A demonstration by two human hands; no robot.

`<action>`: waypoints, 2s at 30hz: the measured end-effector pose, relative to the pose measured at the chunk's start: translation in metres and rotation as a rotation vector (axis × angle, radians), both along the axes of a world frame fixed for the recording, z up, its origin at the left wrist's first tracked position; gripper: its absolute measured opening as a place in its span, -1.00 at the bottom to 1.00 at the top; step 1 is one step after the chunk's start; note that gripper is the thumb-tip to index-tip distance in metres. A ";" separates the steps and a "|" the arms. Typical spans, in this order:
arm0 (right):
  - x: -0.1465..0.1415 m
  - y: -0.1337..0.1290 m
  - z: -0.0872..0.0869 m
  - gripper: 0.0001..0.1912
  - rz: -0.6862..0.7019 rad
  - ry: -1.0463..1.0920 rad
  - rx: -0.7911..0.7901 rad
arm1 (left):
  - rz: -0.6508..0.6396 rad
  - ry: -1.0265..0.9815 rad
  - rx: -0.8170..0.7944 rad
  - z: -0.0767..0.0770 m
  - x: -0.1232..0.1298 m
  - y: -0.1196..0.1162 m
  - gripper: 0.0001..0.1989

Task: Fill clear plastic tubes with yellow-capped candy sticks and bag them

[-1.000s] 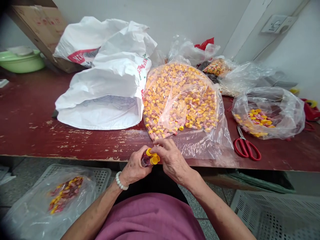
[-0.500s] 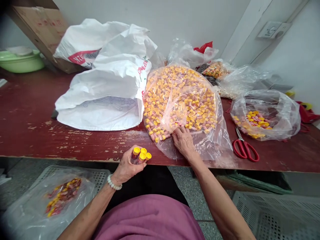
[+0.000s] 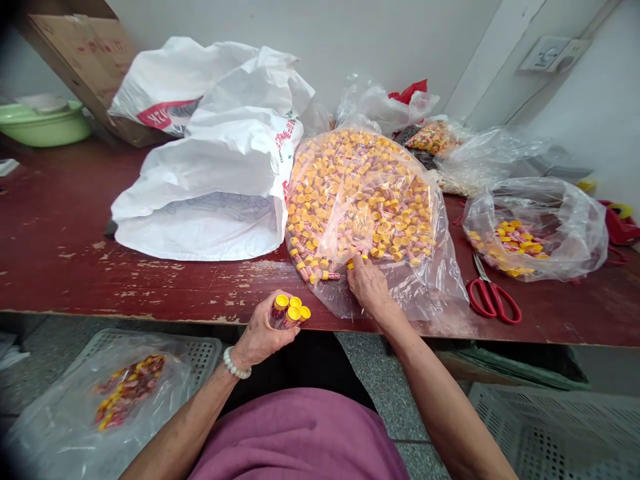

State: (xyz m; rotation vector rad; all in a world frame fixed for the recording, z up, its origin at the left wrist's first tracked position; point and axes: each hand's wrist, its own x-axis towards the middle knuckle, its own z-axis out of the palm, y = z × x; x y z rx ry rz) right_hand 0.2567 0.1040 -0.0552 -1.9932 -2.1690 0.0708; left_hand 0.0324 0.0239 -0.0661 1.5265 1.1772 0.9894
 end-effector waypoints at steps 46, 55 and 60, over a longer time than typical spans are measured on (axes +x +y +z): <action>-0.126 -0.082 0.006 0.04 0.907 0.378 0.066 | 0.239 -0.876 -0.603 0.013 -0.039 -0.032 -0.83; -0.194 -0.084 -0.017 -0.13 1.108 0.385 -0.005 | 0.475 -1.029 -0.563 -0.018 -0.093 -0.067 -0.80; -0.200 -0.081 -0.020 -0.20 0.978 0.482 -0.016 | 1.009 -0.829 -0.743 -0.076 -0.198 -0.092 -0.71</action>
